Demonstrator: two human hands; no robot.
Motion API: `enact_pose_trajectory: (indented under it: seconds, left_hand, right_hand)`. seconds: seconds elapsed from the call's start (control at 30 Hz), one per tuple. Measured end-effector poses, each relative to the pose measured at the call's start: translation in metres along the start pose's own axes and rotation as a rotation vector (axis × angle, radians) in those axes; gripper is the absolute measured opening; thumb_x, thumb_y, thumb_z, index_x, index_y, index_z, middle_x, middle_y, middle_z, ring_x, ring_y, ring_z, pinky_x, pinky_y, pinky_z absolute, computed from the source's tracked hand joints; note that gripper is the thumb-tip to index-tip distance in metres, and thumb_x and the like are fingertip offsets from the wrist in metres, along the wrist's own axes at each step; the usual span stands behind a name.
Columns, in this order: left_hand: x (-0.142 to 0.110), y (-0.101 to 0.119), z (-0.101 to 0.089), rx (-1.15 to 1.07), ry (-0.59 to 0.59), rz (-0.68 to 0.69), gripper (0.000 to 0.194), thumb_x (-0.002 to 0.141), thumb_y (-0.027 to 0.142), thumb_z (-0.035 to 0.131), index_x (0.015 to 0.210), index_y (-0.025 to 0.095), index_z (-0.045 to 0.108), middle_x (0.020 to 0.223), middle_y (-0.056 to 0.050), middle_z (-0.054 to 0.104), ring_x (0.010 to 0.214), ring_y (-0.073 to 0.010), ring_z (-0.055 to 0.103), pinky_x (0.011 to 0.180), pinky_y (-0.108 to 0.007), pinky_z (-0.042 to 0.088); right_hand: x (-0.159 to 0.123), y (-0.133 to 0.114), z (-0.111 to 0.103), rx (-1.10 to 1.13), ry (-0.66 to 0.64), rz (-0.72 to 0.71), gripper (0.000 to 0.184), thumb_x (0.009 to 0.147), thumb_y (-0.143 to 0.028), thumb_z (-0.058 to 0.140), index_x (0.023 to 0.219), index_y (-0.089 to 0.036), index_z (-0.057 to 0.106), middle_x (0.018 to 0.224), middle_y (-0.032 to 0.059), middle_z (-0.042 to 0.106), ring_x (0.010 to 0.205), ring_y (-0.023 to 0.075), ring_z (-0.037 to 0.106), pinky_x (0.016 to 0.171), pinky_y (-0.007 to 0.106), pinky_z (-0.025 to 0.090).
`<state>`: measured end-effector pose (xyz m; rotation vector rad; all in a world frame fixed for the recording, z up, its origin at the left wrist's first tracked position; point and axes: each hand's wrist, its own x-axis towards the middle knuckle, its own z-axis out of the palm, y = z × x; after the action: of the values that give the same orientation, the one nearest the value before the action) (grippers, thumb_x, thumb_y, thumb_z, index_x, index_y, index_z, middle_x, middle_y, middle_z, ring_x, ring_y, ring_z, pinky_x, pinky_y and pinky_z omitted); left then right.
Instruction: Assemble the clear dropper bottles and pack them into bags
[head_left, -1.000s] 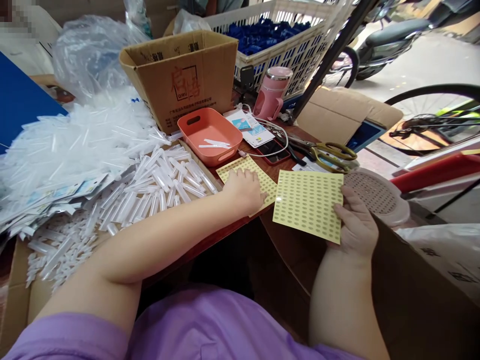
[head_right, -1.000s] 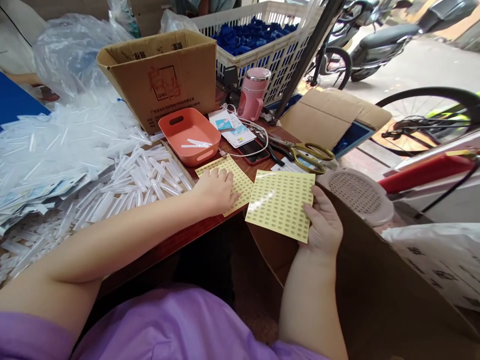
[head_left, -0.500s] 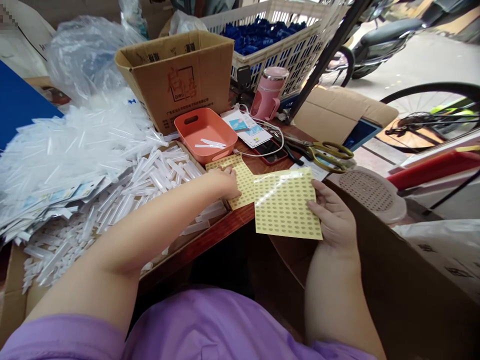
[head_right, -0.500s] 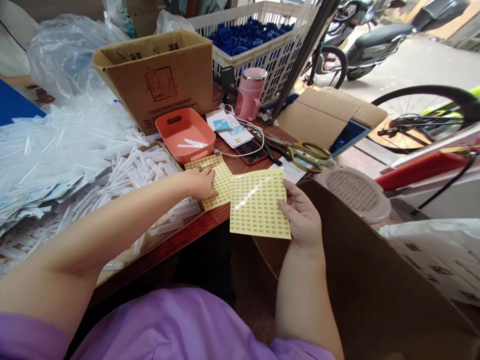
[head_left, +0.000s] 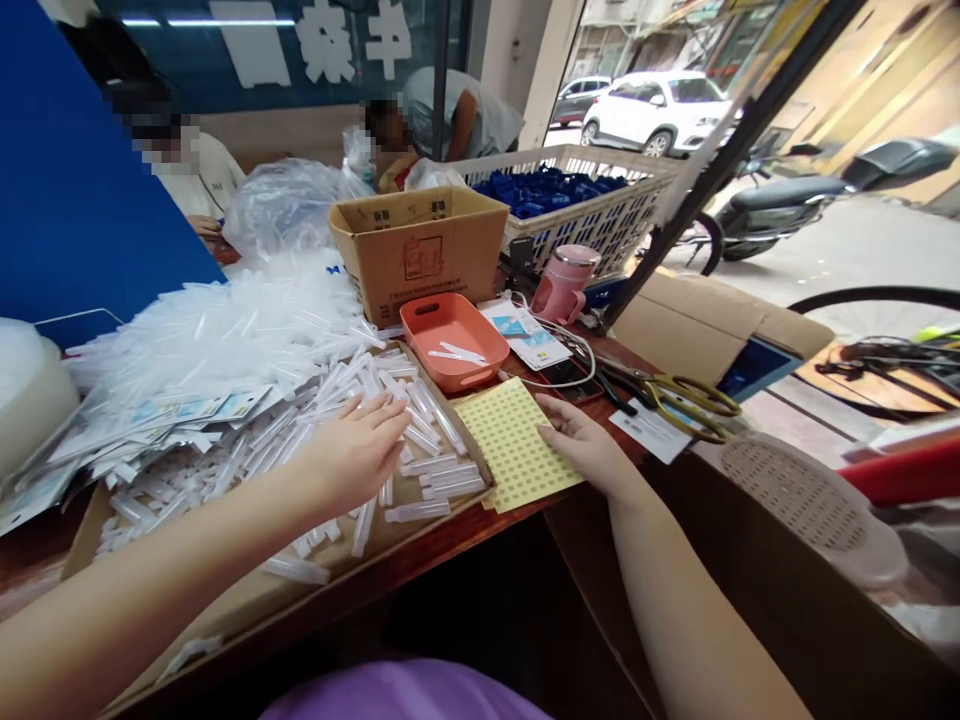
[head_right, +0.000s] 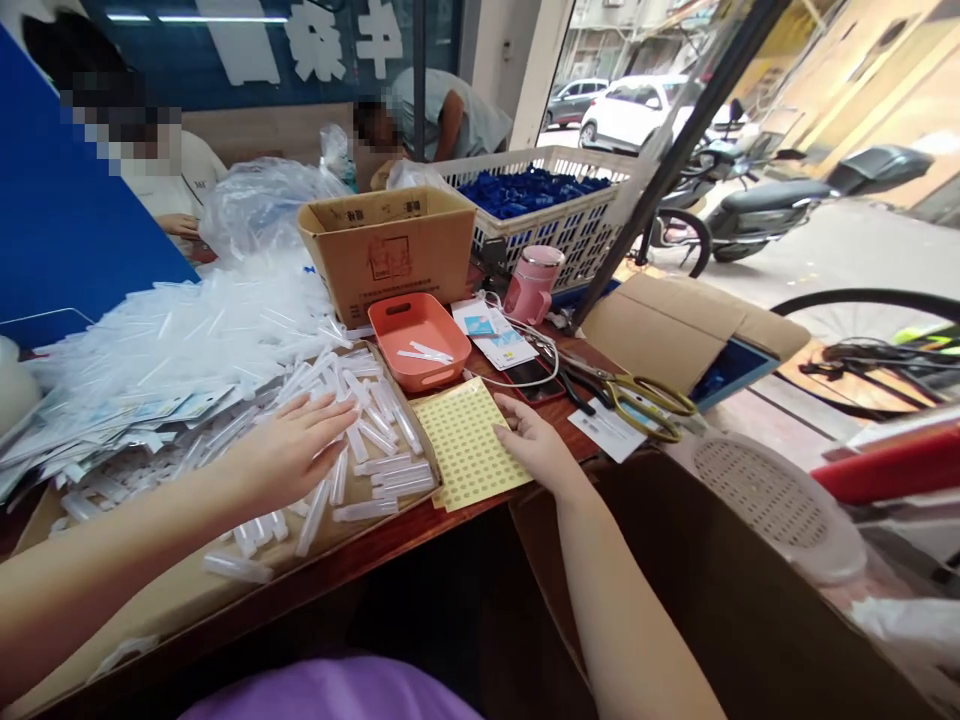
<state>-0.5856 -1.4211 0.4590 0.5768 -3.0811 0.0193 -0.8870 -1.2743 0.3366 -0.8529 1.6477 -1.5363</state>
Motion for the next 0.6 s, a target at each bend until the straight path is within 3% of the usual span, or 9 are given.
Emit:
enact_pose_trajectory:
  seconds: [0.17, 0.33, 0.4, 0.5, 0.6]
  left_hand:
    - [-0.104, -0.053, 0.012, 0.124, 0.297, -0.067, 0.040, 0.097, 0.031, 0.040, 0.125, 0.016, 0.064, 0.131, -0.011, 0.065, 0.126, -0.0317, 0.059, 0.107, -0.052, 0.045]
    - [-0.209, -0.080, 0.029, 0.192, 0.478, -0.209, 0.034, 0.093, 0.027, 0.049, 0.125, 0.018, 0.057, 0.123, -0.010, 0.070, 0.116, -0.0266, 0.065, 0.114, -0.042, 0.036]
    - [-0.254, -0.088, 0.052, 0.198, 0.541, -0.256, 0.038, 0.090, 0.024, 0.051, 0.128, 0.017, 0.054, 0.123, -0.013, 0.068, 0.116, -0.0280, 0.063, 0.116, -0.043, 0.033]
    - [-0.315, -0.093, 0.103, 0.176, 0.602, -0.375, 0.053, 0.087, 0.024, 0.054, 0.139, 0.022, 0.046, 0.131, -0.014, 0.062, 0.123, -0.0341, 0.056, 0.112, -0.054, 0.036]
    - [-0.343, -0.085, 0.138, 0.149, 0.632, -0.582, 0.066, 0.087, 0.025, 0.047, 0.151, 0.022, 0.030, 0.139, -0.020, 0.055, 0.131, -0.0430, 0.048, 0.109, -0.071, 0.031]
  right_hand:
    - [0.016, 0.011, 0.025, -0.112, 0.087, -0.001, 0.062, 0.063, -0.038, 0.077, 0.120, -0.020, 0.060, 0.108, 0.0110, 0.073, 0.096, 0.0253, 0.070, 0.085, 0.040, 0.057]
    - [0.018, 0.009, 0.035, -0.156, 0.219, -0.012, 0.050, 0.062, -0.047, 0.074, 0.105, -0.021, 0.068, 0.099, 0.0094, 0.075, 0.091, 0.0265, 0.071, 0.075, 0.038, 0.058]
    - [0.015, 0.008, 0.034, -0.165, 0.314, -0.014, 0.048, 0.061, -0.050, 0.073, 0.099, -0.021, 0.069, 0.097, 0.0092, 0.075, 0.089, 0.0264, 0.070, 0.073, 0.038, 0.058]
    - [0.012, 0.009, 0.030, -0.146, 0.484, -0.043, 0.049, 0.059, -0.054, 0.070, 0.093, -0.020, 0.069, 0.099, 0.0096, 0.074, 0.093, 0.0261, 0.068, 0.077, 0.038, 0.056]
    - [0.009, 0.012, 0.026, -0.088, 0.649, -0.091, 0.051, 0.059, -0.061, 0.063, 0.088, -0.019, 0.066, 0.100, 0.0098, 0.071, 0.093, 0.0243, 0.066, 0.079, 0.038, 0.055]
